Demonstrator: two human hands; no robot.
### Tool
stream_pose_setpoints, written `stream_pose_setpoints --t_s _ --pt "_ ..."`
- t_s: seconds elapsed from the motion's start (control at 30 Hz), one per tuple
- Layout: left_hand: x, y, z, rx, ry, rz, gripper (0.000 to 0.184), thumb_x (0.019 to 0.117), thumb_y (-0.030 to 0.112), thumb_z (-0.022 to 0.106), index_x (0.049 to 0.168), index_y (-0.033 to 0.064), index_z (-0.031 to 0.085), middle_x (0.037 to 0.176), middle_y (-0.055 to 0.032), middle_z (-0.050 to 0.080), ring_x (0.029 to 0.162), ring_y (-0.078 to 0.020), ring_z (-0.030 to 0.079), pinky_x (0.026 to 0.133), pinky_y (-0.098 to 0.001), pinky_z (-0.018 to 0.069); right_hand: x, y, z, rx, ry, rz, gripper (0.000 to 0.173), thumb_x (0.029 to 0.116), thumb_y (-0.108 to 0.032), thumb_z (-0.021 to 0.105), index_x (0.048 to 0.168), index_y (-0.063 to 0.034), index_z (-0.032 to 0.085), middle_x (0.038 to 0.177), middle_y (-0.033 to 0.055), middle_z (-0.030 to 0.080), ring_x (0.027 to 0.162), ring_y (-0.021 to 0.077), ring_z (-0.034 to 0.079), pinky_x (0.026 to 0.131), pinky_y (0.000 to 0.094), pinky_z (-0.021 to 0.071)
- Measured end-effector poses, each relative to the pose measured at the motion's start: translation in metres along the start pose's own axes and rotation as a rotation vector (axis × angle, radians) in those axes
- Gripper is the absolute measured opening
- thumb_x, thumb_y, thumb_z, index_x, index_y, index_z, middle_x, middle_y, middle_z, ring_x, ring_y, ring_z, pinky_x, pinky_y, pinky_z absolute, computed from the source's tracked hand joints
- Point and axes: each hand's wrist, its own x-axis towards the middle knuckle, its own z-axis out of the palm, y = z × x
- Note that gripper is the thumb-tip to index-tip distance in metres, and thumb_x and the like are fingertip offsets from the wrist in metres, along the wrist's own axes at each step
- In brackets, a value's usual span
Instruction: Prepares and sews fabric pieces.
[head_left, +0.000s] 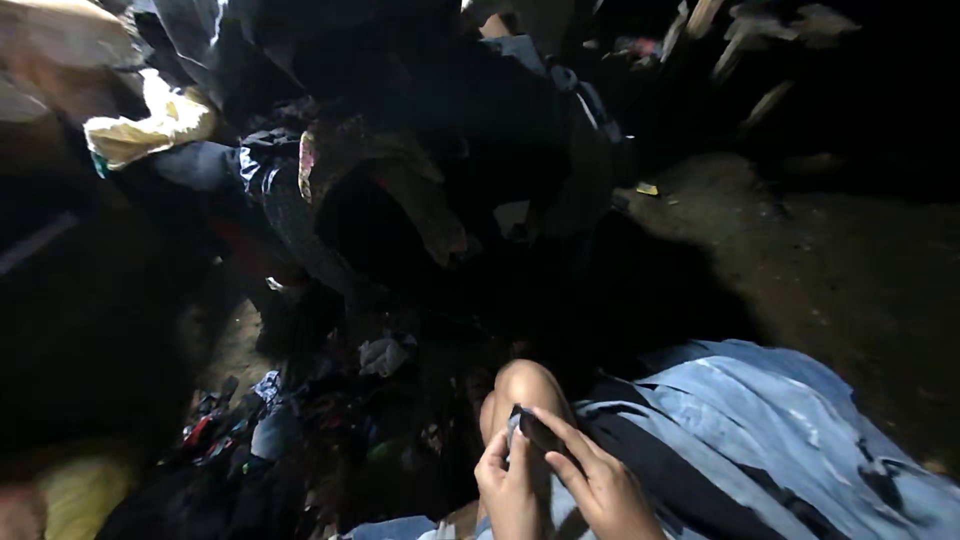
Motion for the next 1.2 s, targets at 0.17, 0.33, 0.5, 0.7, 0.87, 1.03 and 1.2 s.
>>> stream_pose_setpoints --t_s 0.17,0.33,0.5,0.7,0.87,1.03,1.2 --pt "0.002 -0.005 0.0 0.02 0.02 0.018 0.024 0.0988 -0.004 0.052 0.08 0.001 0.065 0.065 0.0046 0.062 0.06 0.002 0.06 0.062 -0.0165 0.052 0.01 0.0 0.003 0.069 0.045 0.025 0.037 0.1002 -0.028 0.056 0.129 -0.0134 0.073 0.087 0.0105 0.07 0.071 0.0232 0.067 0.062 0.0428 0.055" --pt "0.002 -0.005 -0.003 0.028 0.002 0.029 0.021 0.0983 -0.003 0.055 0.082 0.0006 0.068 0.066 0.0039 0.065 0.061 0.0013 0.062 0.063 -0.0173 0.054 0.026 0.001 -0.027 0.767 -0.27 0.366 0.033 0.1036 -0.012 0.048 0.13 -0.004 0.066 0.094 -0.0118 0.067 0.072 -0.0099 0.054 0.066 0.01 0.0441" --pt "0.006 -0.002 -0.004 0.056 -0.005 0.016 0.016 0.0959 -0.001 0.06 0.083 0.0003 0.069 0.067 0.0041 0.066 0.061 0.0017 0.063 0.063 -0.0173 0.0544 0.027 0.008 -0.038 0.789 -0.404 0.331 0.035 0.1053 -0.014 0.048 0.136 -0.0041 0.062 0.115 -0.0078 0.07 0.08 -0.011 0.056 0.072 0.0099 0.0462" --pt "0.006 0.0 -0.004 0.055 0.022 -0.002 0.014 0.0955 -0.003 0.059 0.088 -0.0019 0.071 0.073 0.0023 0.07 0.067 0.0017 0.065 0.068 -0.0174 0.0556 0.0 0.0 -0.018 0.106 -0.162 0.05 0.043 0.1042 -0.027 0.052 0.143 -0.0102 0.061 0.106 0.0186 0.072 0.088 0.0339 0.071 0.074 0.0545 0.0572" --pt "0.003 -0.001 -0.002 0.047 -0.017 0.0 0.018 0.0979 -0.003 0.056 0.09 -0.0026 0.071 0.075 0.002 0.071 0.069 0.0017 0.066 0.069 -0.0175 0.0562 -0.006 -0.002 -0.008 0.01 -0.059 0.048 0.044 0.1034 -0.026 0.053 0.143 -0.0089 0.061 0.1 0.018 0.072 0.076 0.0331 0.071 0.064 0.0518 0.0572" --pt "0.002 -0.012 -0.002 0.054 -0.038 0.083 0.016 0.0949 -0.004 0.056 0.09 -0.003 0.072 0.078 0.0011 0.071 0.07 0.0023 0.066 0.07 -0.0166 0.0566 0.005 0.001 0.013 -0.002 0.111 -0.036 0.042 0.1037 -0.036 0.049 0.133 -0.0153 0.07 0.086 0.0112 0.069 0.066 0.022 0.066 0.057 0.0372 0.0551" --pt "0.003 -0.011 -0.001 0.023 -0.023 0.071 0.018 0.0965 -0.004 0.057 0.085 -0.0016 0.071 0.071 0.0031 0.068 0.065 0.002 0.064 0.066 -0.0162 0.0551 0.011 0.001 0.008 0.295 0.047 0.072 0.039 0.1046 -0.03 0.052 0.13 -0.008 0.071 0.106 0.0081 0.075 0.089 0.0093 0.069 0.08 0.0284 0.0564"
